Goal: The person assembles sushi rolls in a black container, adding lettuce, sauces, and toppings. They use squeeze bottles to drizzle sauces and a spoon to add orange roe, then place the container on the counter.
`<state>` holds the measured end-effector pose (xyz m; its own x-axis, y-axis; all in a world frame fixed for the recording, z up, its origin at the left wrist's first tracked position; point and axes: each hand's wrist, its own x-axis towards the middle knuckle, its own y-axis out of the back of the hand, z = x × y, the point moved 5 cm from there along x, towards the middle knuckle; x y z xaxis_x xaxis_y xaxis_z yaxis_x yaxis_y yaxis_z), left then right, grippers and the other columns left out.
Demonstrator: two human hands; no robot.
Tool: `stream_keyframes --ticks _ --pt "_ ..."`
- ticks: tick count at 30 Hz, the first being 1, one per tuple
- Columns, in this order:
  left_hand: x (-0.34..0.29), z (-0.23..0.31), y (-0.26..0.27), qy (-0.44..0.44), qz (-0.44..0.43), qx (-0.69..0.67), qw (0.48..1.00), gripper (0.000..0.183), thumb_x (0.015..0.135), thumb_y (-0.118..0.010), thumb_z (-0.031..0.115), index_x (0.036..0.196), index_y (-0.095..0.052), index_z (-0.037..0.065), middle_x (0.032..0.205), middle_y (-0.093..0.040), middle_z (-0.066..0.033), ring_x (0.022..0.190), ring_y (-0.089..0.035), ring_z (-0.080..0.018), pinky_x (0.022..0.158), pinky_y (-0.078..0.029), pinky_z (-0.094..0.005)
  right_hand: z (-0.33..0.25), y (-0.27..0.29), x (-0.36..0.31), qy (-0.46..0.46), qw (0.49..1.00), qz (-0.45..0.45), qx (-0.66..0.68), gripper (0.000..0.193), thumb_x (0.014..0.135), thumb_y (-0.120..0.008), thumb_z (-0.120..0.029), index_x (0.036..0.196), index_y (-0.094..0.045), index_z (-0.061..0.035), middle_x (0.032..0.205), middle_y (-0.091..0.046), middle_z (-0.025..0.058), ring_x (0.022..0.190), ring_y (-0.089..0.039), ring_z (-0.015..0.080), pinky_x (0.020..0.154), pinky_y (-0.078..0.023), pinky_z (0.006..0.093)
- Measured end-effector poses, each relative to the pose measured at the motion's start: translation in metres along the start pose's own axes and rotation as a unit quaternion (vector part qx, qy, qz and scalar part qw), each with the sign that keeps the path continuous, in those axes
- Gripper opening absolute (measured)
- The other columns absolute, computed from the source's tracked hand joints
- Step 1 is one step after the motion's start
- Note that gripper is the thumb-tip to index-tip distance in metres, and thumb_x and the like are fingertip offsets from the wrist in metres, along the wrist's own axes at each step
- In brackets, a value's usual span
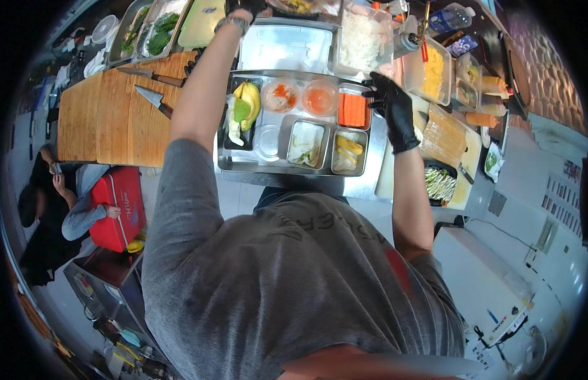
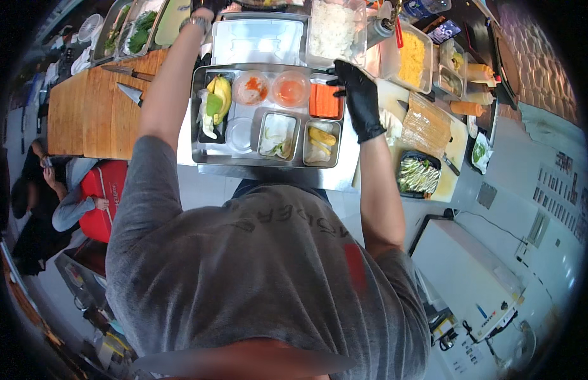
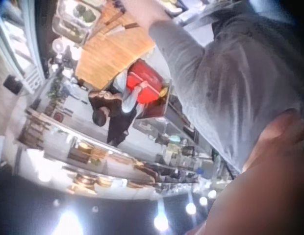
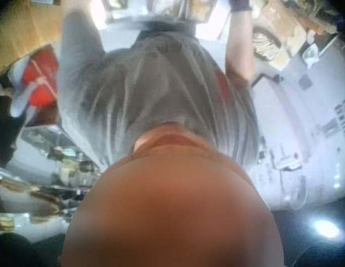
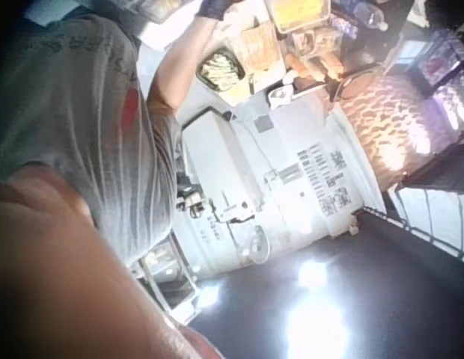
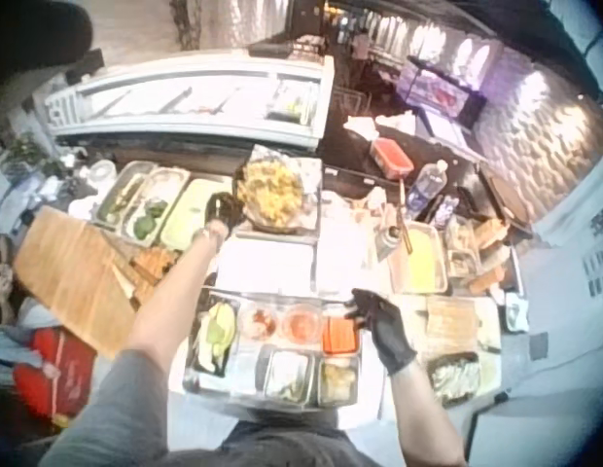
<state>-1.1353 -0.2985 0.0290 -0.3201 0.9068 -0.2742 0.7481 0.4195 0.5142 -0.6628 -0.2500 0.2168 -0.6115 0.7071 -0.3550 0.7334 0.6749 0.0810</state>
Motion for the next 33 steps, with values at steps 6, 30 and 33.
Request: stream_keyframes --ticks 6,30,33 --pt "0.001 -0.068 -0.027 0.151 -0.046 -0.344 0.926 0.052 0.098 -0.048 0.046 0.136 -0.057 0.012 0.113 -0.069 -0.0134 0.103 -0.066 -0.0285 0.083 -0.050 -0.0432 0.092 0.006 -0.022 0.021 0.990 0.020 -0.137 0.031 0.095 -0.066 -0.022 0.119 -0.069 -0.0021 0.108 -0.074 0.0097 0.091 -0.069 0.0165 0.075 -0.053 0.0288" --pt "-0.165 0.142 0.258 -0.110 0.202 -0.640 0.733 0.097 0.054 -0.088 0.036 0.135 -0.046 0.004 0.135 -0.048 -0.0219 0.132 -0.040 -0.0414 0.115 -0.031 -0.0492 0.143 -0.028 -0.015 0.041 0.980 0.167 -0.105 0.035 0.086 -0.061 -0.037 0.088 -0.072 -0.0037 0.087 -0.070 0.0222 0.087 -0.068 0.0397 0.078 -0.053 0.0469" --pt "-0.175 0.140 0.246 -0.054 0.257 -0.649 0.714 0.103 0.052 -0.091 0.031 0.139 -0.041 0.004 0.134 -0.049 -0.0222 0.134 -0.037 -0.0406 0.113 -0.030 -0.0530 0.149 -0.042 -0.019 0.050 0.987 0.147 -0.049 0.036 0.085 -0.062 -0.036 0.085 -0.071 -0.0011 0.084 -0.070 0.0236 0.082 -0.069 0.0380 0.074 -0.052 0.0456"
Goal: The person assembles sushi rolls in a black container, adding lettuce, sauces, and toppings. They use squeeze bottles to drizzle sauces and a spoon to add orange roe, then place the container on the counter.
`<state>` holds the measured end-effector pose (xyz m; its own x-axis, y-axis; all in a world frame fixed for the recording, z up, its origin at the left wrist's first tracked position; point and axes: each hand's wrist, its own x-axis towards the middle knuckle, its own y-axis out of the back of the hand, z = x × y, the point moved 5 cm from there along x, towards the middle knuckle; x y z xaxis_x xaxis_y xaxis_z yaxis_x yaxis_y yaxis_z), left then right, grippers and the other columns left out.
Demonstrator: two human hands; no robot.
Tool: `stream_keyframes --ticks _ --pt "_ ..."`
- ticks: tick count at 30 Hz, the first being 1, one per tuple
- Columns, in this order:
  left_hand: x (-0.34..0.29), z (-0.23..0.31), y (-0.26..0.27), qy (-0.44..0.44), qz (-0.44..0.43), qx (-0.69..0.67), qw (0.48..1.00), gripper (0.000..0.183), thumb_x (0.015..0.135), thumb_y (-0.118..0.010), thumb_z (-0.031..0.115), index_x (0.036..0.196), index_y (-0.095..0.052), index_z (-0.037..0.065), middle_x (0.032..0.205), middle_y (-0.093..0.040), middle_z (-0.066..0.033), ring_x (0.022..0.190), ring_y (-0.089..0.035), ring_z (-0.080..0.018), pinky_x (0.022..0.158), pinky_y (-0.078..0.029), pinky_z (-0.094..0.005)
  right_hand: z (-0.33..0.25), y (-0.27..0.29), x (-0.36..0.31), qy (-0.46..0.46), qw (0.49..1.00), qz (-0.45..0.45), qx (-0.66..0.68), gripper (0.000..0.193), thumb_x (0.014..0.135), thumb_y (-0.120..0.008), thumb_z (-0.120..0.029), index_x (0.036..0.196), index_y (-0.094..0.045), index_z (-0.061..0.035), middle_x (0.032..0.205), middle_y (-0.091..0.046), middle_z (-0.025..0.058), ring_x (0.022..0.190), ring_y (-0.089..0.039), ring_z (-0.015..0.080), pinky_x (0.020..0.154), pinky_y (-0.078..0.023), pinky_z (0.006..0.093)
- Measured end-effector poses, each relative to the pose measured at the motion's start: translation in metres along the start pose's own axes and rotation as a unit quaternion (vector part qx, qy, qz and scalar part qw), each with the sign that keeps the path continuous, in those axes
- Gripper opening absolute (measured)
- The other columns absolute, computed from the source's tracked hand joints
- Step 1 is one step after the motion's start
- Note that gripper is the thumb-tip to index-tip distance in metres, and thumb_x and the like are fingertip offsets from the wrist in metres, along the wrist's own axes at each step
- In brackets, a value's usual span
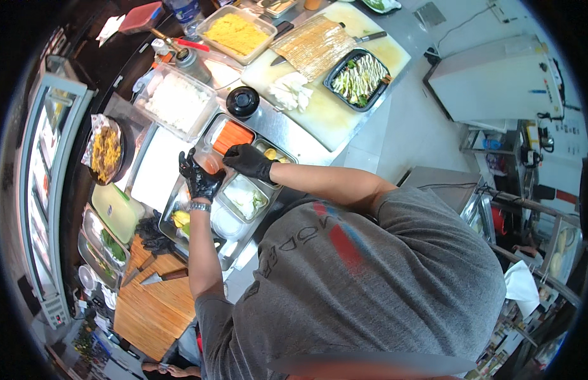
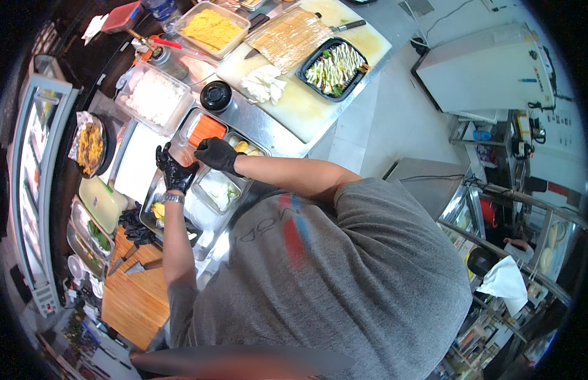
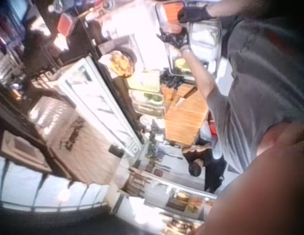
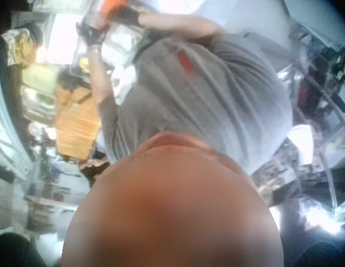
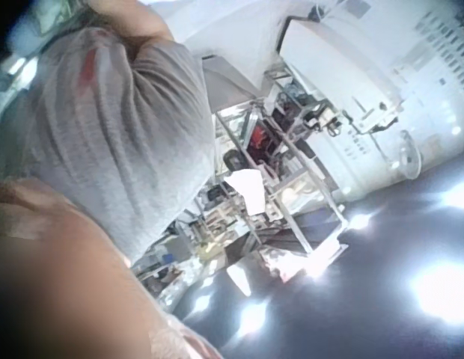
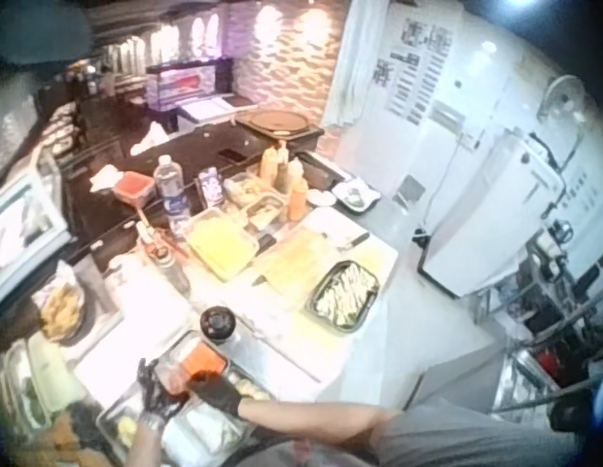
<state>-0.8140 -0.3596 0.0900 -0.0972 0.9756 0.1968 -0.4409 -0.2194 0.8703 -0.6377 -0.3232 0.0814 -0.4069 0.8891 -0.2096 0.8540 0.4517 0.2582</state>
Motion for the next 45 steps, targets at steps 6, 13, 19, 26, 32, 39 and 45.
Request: stream_keyframes --ticks 6,13,19,26,32,39,45 --pt "0.002 0.004 0.020 -0.007 0.052 -0.075 0.996 0.098 0.060 -0.088 0.023 0.142 -0.039 0.002 0.139 -0.048 -0.0196 0.134 -0.037 -0.0382 0.113 -0.028 -0.0512 -0.014 -0.009 0.005 -0.038 0.997 0.001 0.068 0.041 0.089 -0.063 -0.040 0.091 -0.070 0.0003 0.091 -0.069 0.0247 0.089 -0.067 0.0393 0.079 -0.052 0.0431" --pt "0.007 0.107 0.082 -0.147 0.086 -0.055 0.984 0.090 0.072 -0.083 0.032 0.146 -0.042 0.001 0.145 -0.047 -0.0223 0.135 -0.042 -0.0383 0.113 -0.030 -0.0516 -0.044 -0.022 -0.006 -0.178 0.785 -0.150 0.574 0.046 0.100 -0.059 -0.033 0.141 -0.052 -0.0137 0.135 -0.061 0.0037 0.114 -0.062 0.0174 0.092 -0.054 0.0324" --pt "0.013 0.127 0.092 -0.112 0.099 -0.101 0.984 0.082 0.077 -0.078 0.034 0.144 -0.045 -0.001 0.143 -0.049 -0.0245 0.133 -0.044 -0.0406 0.111 -0.031 -0.0529 -0.062 -0.016 -0.013 -0.136 0.763 -0.083 0.626 0.042 0.102 -0.056 -0.028 0.140 -0.052 -0.0104 0.133 -0.061 0.0042 0.123 -0.058 0.0178 0.103 -0.049 0.0355" --pt "0.016 0.107 0.090 -0.066 0.026 -0.198 0.978 0.065 0.087 -0.063 0.008 0.148 -0.041 0.003 0.151 -0.045 -0.0186 0.140 -0.042 -0.0332 0.111 -0.039 -0.0479 -0.029 -0.005 -0.002 0.038 0.853 -0.181 0.487 0.054 0.101 -0.052 -0.037 0.142 -0.043 -0.0038 0.135 -0.056 0.0136 0.122 -0.056 0.0259 0.106 -0.046 0.0412" --pt "-0.035 -0.037 0.040 0.333 0.083 -0.534 0.773 0.038 0.101 -0.054 0.024 0.133 -0.054 0.002 0.118 -0.070 -0.0147 0.094 -0.073 -0.0259 0.070 -0.060 -0.0371 -0.061 0.030 -0.022 -0.018 0.810 -0.189 0.555 0.055 0.082 -0.079 -0.017 0.129 -0.054 -0.0071 0.124 -0.064 0.0096 0.114 -0.062 0.0225 0.101 -0.051 0.0385" --pt "-0.029 0.042 0.090 0.157 0.110 0.102 0.976 0.092 0.078 -0.082 0.043 0.149 -0.040 0.004 0.142 -0.051 -0.0236 0.129 -0.051 -0.0388 0.103 -0.045 -0.0470 -0.046 0.039 -0.018 -0.044 0.837 -0.221 0.499 0.059 0.079 -0.082 -0.020 0.130 -0.056 -0.0069 0.123 -0.065 0.0074 0.114 -0.062 0.0196 0.102 -0.050 0.0353" --pt "-0.037 0.109 0.067 -0.079 -0.043 -0.312 0.946 0.129 0.061 -0.096 0.034 0.157 -0.018 0.001 0.158 -0.033 -0.0199 0.147 -0.031 -0.0303 0.120 -0.028 -0.0440 -0.059 0.033 -0.038 0.095 0.914 -0.250 0.305 0.061 0.085 -0.075 -0.027 0.138 -0.051 -0.0076 0.135 -0.061 0.0096 0.123 -0.059 0.0203 0.110 -0.045 0.0376"
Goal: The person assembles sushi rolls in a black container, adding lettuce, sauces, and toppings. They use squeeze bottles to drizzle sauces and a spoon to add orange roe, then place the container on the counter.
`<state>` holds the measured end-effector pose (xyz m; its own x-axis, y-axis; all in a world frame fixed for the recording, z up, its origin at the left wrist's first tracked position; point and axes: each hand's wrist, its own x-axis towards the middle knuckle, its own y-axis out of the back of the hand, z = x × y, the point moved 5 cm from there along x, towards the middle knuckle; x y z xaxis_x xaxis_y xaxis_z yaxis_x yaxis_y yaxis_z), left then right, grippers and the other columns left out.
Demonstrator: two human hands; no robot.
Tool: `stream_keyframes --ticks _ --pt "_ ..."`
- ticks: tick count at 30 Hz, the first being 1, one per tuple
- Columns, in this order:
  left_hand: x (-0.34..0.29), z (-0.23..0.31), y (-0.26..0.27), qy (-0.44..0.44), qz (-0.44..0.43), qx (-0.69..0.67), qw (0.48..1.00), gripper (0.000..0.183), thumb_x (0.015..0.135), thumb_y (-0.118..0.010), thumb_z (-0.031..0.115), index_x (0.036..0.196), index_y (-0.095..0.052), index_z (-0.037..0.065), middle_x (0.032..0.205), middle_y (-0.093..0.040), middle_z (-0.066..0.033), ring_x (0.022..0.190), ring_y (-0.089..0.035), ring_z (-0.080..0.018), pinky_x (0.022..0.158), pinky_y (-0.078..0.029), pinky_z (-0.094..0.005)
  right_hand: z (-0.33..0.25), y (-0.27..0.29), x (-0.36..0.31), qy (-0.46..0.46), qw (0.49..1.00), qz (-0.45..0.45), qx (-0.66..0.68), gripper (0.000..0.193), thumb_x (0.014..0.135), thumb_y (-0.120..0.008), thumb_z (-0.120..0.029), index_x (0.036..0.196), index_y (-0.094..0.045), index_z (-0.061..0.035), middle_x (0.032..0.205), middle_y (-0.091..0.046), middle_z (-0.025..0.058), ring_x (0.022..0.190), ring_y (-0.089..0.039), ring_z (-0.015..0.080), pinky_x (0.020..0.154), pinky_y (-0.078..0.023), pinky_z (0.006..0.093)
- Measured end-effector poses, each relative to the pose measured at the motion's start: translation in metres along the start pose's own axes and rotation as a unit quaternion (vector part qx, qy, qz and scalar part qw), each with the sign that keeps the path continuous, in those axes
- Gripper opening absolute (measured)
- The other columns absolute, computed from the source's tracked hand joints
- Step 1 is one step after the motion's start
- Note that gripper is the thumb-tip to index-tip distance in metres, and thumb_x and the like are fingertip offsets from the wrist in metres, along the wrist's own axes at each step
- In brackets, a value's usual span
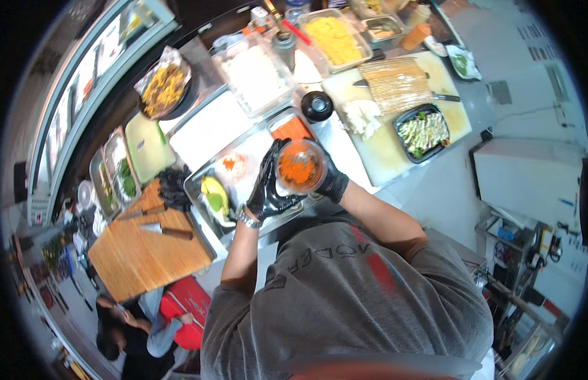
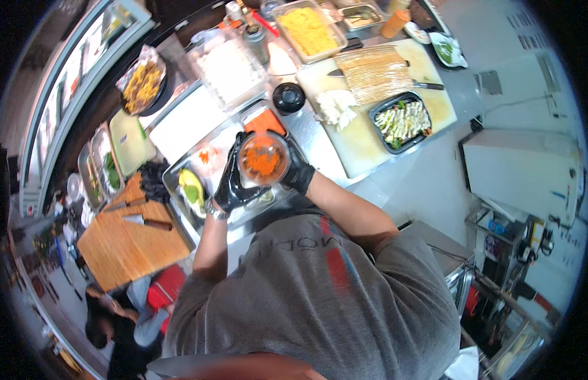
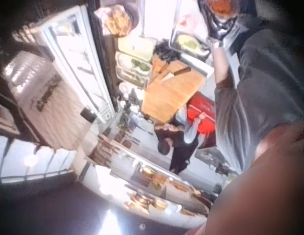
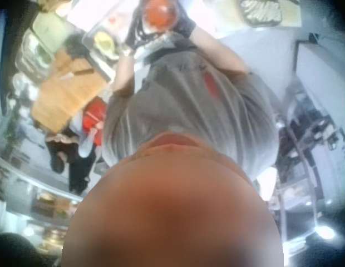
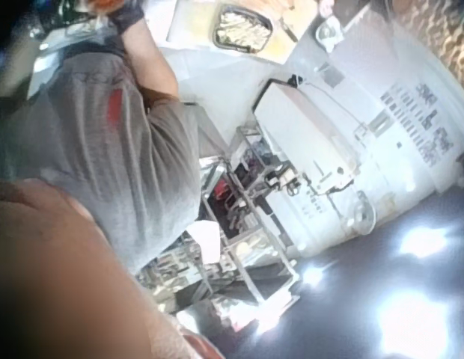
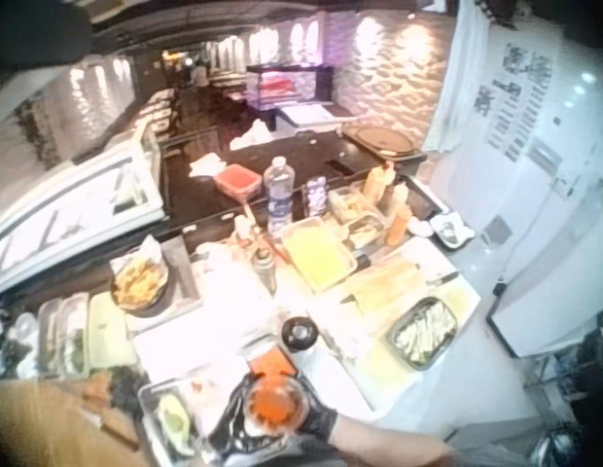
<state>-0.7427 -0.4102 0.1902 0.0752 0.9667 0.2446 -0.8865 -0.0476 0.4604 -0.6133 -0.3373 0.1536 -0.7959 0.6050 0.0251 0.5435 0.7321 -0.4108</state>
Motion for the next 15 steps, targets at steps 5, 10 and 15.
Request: stream_keyframes --ticks 5,10,15 --pt "0.020 -0.005 -0.025 -0.001 0.065 0.044 0.997 0.128 0.056 -0.098 0.040 0.152 -0.025 -0.003 0.150 -0.042 -0.0195 0.141 -0.039 -0.0330 0.120 -0.029 -0.0441 0.002 0.022 -0.011 -0.077 0.986 0.083 0.125 0.054 0.094 -0.067 -0.027 0.142 -0.049 -0.0090 0.139 -0.059 0.0065 0.127 -0.055 0.0165 0.112 -0.041 0.0358" --pt "0.050 -0.006 -0.047 0.016 0.097 0.005 0.995 0.112 0.059 -0.096 0.037 0.145 -0.035 -0.001 0.141 -0.049 -0.0190 0.133 -0.046 -0.0333 0.115 -0.035 -0.0468 -0.032 0.087 -0.016 -0.177 0.960 0.219 -0.004 0.033 0.097 -0.061 -0.023 0.125 -0.064 -0.0052 0.112 -0.070 0.0065 0.096 -0.067 0.0148 0.079 -0.054 0.0281" --pt "0.090 -0.006 -0.072 0.040 0.163 0.031 0.985 0.096 0.064 -0.093 0.037 0.139 -0.044 0.002 0.132 -0.056 -0.0190 0.122 -0.055 -0.0351 0.106 -0.043 -0.0461 -0.112 0.228 -0.030 -0.046 0.898 0.298 -0.321 0.021 0.093 -0.066 -0.020 0.102 -0.074 -0.0024 0.090 -0.075 0.0093 0.072 -0.070 0.0173 0.064 -0.054 0.0313"
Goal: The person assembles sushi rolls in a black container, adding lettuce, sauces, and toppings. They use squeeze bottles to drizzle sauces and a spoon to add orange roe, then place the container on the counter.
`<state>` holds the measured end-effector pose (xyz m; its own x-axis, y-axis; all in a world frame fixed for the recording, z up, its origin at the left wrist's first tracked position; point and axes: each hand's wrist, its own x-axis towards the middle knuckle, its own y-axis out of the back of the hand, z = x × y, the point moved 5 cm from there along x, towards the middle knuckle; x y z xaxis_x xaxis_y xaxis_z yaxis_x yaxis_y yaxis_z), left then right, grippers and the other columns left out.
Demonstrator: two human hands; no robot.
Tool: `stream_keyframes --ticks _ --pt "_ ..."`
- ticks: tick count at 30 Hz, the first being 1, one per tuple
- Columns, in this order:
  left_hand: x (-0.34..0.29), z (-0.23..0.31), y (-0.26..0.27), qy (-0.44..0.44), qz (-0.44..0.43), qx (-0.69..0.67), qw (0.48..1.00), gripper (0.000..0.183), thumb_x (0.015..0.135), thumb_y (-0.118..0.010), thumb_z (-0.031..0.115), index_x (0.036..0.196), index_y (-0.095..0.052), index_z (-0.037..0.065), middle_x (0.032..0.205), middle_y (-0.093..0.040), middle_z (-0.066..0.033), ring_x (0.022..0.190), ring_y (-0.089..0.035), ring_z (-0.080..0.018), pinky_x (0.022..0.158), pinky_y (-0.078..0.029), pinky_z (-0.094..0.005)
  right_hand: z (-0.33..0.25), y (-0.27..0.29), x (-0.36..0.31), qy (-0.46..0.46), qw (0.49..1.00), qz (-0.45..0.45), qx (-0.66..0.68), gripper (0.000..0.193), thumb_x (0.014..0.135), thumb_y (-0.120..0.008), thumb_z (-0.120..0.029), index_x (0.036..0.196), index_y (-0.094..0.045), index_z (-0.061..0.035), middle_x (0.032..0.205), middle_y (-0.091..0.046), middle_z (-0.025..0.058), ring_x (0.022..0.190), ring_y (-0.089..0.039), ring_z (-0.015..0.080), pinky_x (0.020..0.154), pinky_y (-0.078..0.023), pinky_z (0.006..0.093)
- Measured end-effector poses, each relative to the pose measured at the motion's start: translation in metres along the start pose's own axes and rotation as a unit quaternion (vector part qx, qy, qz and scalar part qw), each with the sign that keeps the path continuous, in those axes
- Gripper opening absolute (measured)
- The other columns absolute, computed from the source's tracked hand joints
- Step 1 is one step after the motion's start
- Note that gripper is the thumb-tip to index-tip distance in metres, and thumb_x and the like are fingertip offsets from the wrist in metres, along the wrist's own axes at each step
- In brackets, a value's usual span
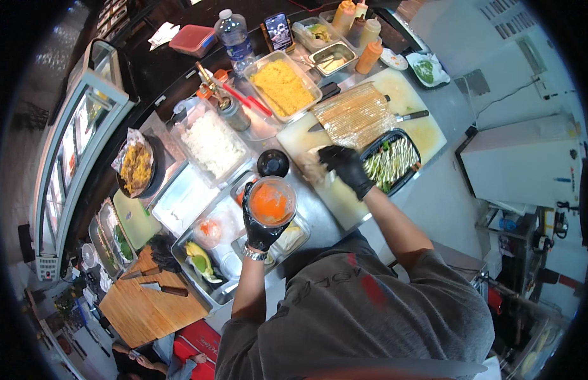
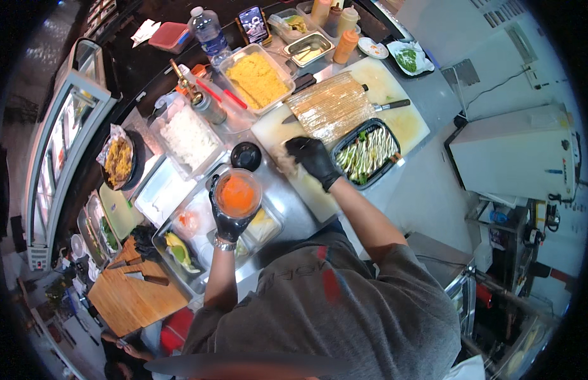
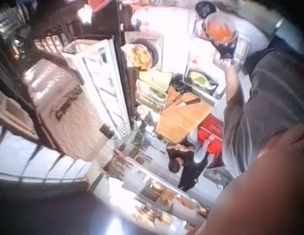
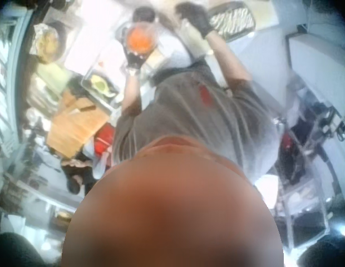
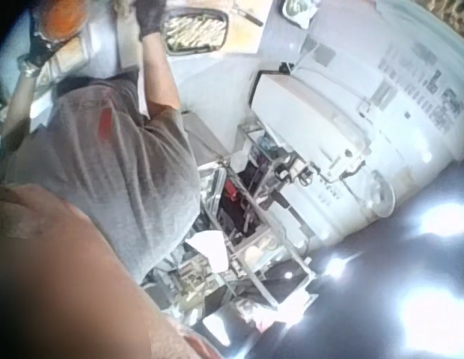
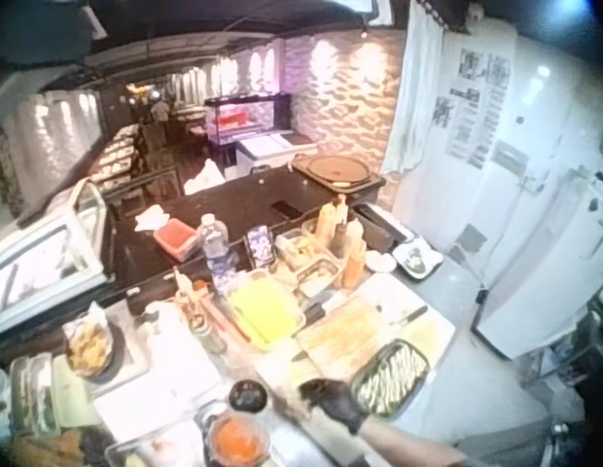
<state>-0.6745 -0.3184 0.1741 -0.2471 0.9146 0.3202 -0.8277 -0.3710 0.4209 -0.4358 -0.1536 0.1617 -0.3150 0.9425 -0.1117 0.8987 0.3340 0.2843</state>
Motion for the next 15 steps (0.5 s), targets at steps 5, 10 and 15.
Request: stream_keyframes --ticks 5,10,15 --pt "0.030 0.027 -0.056 -0.001 -0.038 0.124 0.992 0.089 0.062 -0.094 0.036 0.131 -0.051 0.000 0.124 -0.060 -0.0183 0.113 -0.060 -0.0341 0.099 -0.048 -0.0451 -0.003 0.112 0.159 0.124 0.918 0.162 -0.340 0.026 0.093 -0.065 -0.031 0.094 -0.077 -0.0085 0.086 -0.073 0.0165 0.077 -0.070 0.0368 0.069 -0.055 0.0428" --pt "0.045 0.030 -0.125 0.118 -0.034 0.086 0.989 0.098 0.060 -0.095 0.036 0.136 -0.046 0.001 0.129 -0.057 -0.0184 0.119 -0.057 -0.0330 0.105 -0.045 -0.0436 0.038 0.116 0.332 0.230 0.846 -0.056 -0.478 0.026 0.085 -0.061 -0.020 0.107 -0.075 -0.0137 0.097 -0.072 0.0190 0.087 -0.070 0.0360 0.075 -0.056 0.0482" --pt "0.069 0.051 -0.154 0.153 -0.004 0.075 0.985 0.095 0.059 -0.096 0.034 0.134 -0.048 0.000 0.129 -0.057 -0.0190 0.120 -0.057 -0.0339 0.105 -0.046 -0.0440 0.033 0.086 0.367 0.238 0.784 -0.204 -0.535 0.019 0.090 -0.056 -0.023 0.093 -0.071 -0.0115 0.095 -0.072 0.0136 0.092 -0.069 0.0342 0.080 -0.055 0.0434"
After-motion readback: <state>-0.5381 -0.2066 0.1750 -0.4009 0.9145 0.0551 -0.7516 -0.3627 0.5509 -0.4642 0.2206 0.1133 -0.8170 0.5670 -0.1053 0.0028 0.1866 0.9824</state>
